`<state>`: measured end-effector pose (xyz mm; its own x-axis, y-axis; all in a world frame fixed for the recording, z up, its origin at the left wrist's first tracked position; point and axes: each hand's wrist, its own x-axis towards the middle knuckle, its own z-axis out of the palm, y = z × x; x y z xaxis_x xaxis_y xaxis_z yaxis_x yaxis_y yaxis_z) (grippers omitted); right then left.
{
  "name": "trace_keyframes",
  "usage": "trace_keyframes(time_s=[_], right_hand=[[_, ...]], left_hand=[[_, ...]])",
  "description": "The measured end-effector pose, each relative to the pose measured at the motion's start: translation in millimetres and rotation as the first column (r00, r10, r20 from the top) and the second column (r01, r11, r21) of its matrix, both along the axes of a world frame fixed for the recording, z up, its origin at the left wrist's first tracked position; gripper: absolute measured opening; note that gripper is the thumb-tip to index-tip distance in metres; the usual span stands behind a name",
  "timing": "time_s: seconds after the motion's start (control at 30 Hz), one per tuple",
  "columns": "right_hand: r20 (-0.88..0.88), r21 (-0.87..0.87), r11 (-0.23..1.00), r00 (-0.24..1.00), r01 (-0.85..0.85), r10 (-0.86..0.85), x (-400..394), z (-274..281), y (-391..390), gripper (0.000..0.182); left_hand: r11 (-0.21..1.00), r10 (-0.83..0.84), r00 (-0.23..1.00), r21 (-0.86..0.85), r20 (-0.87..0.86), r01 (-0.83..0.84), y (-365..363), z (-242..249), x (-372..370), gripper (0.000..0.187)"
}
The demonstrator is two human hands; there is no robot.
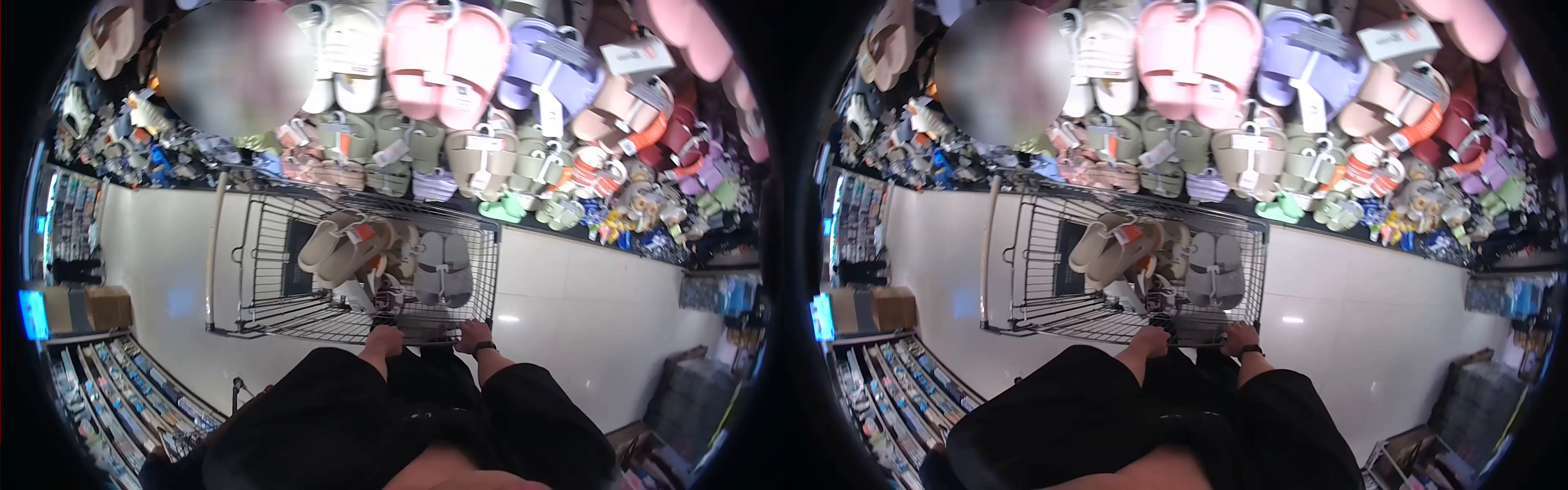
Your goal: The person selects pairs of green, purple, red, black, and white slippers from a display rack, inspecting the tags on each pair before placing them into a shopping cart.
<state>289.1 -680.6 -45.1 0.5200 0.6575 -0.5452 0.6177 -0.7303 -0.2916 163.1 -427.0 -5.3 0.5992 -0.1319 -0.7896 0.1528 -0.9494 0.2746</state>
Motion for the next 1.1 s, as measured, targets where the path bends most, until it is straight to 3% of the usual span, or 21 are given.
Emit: trace_keyframes(time_s=[0.07,0.4,0.97,1.1], right_hand=[[-0.017,-0.043,0.999,1.0,0.019,-0.019,5.5,0.9,-7.7,0.044],[0.048,0.071,0.997,0.998,0.029,-0.032,21.0,11.7,-53.8,0.04],[0.103,0.082,0.996,0.994,0.041,-0.049,54.1,15.8,-119.0,0.039],[0.029,0.003,0.999,0.998,0.052,-0.052,69.1,24.8,-129.3,0.041]], left_hand=[[0.999,-0.04,0.999,-0.002,0.003,0.04,-6.7,2.9,8.2,0.03],[0.999,-0.031,0.999,0.031,0.025,0.03,-53.9,31.9,34.8,0.028],[0.997,-0.074,0.995,0.017,0.068,0.073,-113.9,30.7,71.6,0.027],[0.998,-0.061,0.996,0.039,0.068,0.058,-129.6,23.3,80.7,0.025]])
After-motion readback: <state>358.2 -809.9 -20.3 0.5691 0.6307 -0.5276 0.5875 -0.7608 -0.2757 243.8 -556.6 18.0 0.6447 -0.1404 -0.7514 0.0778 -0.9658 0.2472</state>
